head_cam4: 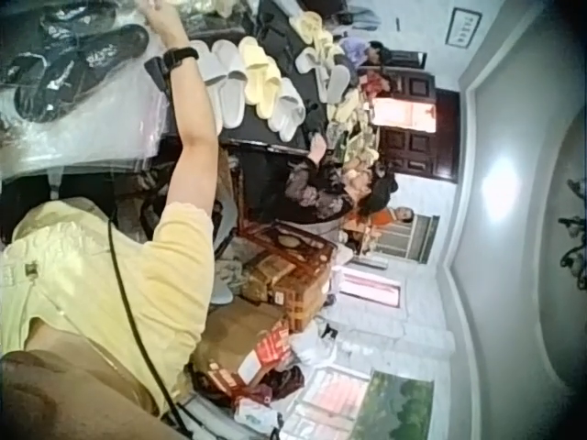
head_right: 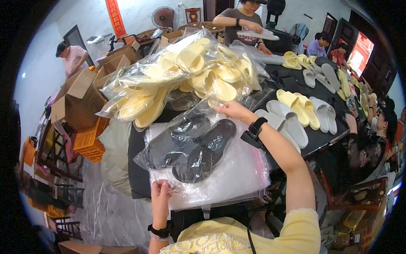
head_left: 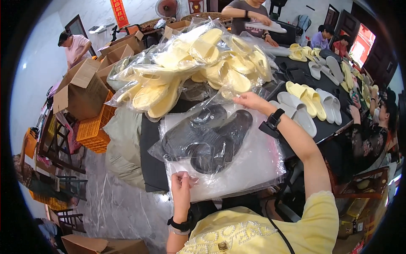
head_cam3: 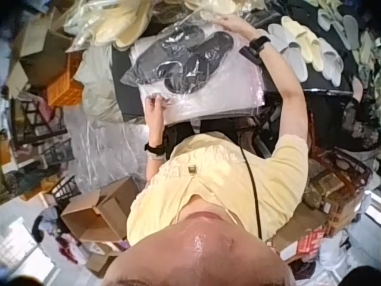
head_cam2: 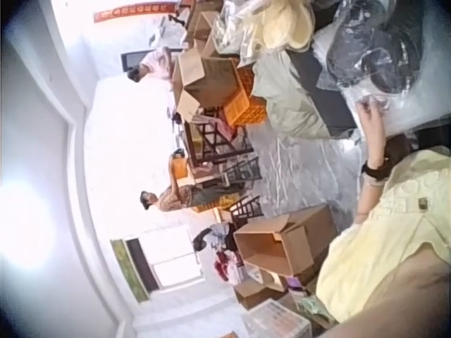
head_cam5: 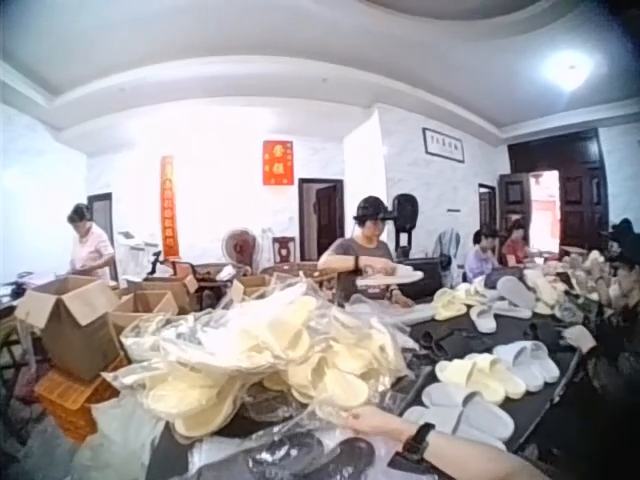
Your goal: The recorder is packaging pairs of plastic slide sandals into clear plastic bags and placing them into a larger transport bag or container.
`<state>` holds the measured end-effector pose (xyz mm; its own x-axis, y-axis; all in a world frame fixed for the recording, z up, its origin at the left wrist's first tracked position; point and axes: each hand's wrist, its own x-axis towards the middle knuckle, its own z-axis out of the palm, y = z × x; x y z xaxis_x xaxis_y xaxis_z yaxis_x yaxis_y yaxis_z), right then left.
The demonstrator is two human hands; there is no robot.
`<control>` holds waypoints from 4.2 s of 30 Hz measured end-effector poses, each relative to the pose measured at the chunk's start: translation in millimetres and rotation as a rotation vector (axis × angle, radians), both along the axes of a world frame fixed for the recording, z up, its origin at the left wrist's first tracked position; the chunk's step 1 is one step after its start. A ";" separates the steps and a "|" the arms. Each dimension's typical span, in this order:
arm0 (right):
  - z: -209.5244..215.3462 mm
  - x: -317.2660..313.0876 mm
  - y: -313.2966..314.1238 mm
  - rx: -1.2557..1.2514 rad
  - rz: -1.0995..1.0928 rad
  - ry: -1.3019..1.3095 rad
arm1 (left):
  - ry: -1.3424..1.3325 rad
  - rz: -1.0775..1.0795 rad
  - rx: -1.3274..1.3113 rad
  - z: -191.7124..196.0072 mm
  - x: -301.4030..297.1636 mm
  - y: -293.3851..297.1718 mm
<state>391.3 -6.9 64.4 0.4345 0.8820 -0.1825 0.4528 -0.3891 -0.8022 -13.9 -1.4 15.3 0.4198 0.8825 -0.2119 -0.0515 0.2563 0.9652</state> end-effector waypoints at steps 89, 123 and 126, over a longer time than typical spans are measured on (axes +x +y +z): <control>41.7 -40.4 -171.5 -0.014 0.222 -1.047 | 0.987 -0.266 1.042 -6.5 5.6 0.7; -26.7 -127.6 -127.0 -0.123 -0.271 -0.660 | 0.898 -0.190 1.089 -31.5 17.5 5.0; 7.8 -110.5 -124.7 -0.203 -0.441 -0.539 | 0.920 -0.198 1.081 -28.3 14.2 4.2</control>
